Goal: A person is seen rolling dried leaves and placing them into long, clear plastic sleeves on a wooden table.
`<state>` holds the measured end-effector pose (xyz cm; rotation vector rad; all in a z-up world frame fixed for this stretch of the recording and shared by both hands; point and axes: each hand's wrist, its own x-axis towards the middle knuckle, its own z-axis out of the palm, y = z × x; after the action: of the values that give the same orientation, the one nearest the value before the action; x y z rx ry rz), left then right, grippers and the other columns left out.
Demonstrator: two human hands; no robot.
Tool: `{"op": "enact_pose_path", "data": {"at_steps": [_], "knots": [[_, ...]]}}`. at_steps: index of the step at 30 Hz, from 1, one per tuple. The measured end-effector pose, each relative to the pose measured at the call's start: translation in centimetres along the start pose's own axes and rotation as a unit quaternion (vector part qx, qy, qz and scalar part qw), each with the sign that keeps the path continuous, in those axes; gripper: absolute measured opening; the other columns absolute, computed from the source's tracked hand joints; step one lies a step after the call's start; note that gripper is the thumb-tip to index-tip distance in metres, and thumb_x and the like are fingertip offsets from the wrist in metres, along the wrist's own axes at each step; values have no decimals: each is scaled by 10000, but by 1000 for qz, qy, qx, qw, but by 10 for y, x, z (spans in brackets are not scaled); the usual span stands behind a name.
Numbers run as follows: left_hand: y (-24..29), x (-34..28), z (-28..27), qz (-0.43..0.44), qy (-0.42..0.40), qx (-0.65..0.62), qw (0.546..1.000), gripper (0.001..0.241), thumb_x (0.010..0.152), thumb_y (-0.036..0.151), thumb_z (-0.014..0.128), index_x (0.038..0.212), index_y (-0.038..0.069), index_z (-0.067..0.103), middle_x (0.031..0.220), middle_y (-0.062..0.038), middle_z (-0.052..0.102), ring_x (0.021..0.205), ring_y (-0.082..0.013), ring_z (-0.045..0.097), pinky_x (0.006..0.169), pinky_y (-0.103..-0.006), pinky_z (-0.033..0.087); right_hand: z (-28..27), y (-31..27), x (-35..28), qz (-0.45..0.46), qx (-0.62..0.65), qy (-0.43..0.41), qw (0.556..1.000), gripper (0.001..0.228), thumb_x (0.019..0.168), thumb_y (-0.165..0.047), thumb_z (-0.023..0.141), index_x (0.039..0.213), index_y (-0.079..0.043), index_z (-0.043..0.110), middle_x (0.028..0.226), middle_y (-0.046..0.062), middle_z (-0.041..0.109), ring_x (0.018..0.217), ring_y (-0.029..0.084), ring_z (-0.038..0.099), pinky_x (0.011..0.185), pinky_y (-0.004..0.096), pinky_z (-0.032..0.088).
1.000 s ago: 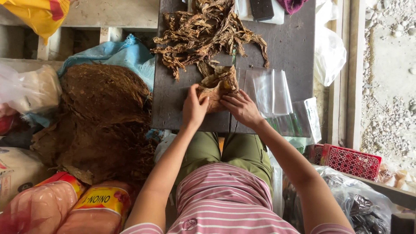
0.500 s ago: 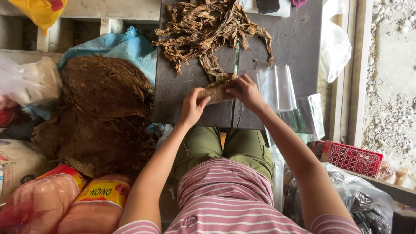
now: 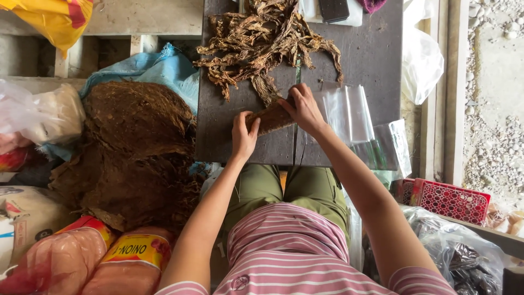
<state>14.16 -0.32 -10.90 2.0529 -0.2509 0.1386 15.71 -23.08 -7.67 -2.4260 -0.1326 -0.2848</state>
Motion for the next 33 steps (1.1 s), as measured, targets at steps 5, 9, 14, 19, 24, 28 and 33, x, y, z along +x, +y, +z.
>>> {"op": "enact_pose_path", "data": {"at_steps": [5,9,14,19,24,28,33], "knots": [[87,6,-53,144,-105,73,981,773,814,190,783,1443,42,360,1393,-254,375,1295,-450,420,1024,-636,369,-31,-43,-26,25,119,-50,991,260,862,-290,736,865,-82,579,740,172,649,759,409,673,662,457,522],[141,7,-72,56,-367,-134,919,667,943,330,675,1452,37,359,1271,-234,558,1271,-433,483,1042,-615,368,-53,-77,-34,34,208,-132,968,248,844,-306,739,827,-107,592,730,140,666,738,348,689,676,409,522],[138,0,-72,-82,-471,-231,848,462,976,256,608,1346,-3,509,1278,-222,607,1238,-343,541,1037,-533,403,-57,-75,-47,65,233,-111,964,246,825,-324,781,833,-128,634,725,87,689,722,276,701,666,356,532],[136,-23,-65,-206,-454,-280,820,343,976,250,605,1219,11,644,1132,-151,683,1038,-195,601,943,-454,483,-56,-78,-62,76,265,-81,958,244,798,-329,823,826,-140,670,718,53,698,711,216,707,659,323,540],[168,-17,-61,-353,-251,-204,878,485,836,444,783,950,-15,674,913,-127,670,871,-216,599,846,-399,496,-38,-38,-80,186,251,121,942,218,925,-241,746,1030,-64,676,901,113,646,803,238,672,751,329,559],[30,-22,-35,-334,-146,-135,921,561,838,528,798,860,4,598,858,-163,615,874,-226,583,782,-401,429,-51,-35,-96,142,57,120,981,241,880,-203,763,1045,-77,642,986,125,573,851,315,660,736,441,538],[51,-5,-23,-224,-96,-192,951,384,973,467,630,844,106,638,764,5,546,771,-125,493,692,-300,394,-44,-12,-106,146,11,108,983,217,873,-217,768,993,-59,679,956,115,559,830,324,649,730,434,537]]}}
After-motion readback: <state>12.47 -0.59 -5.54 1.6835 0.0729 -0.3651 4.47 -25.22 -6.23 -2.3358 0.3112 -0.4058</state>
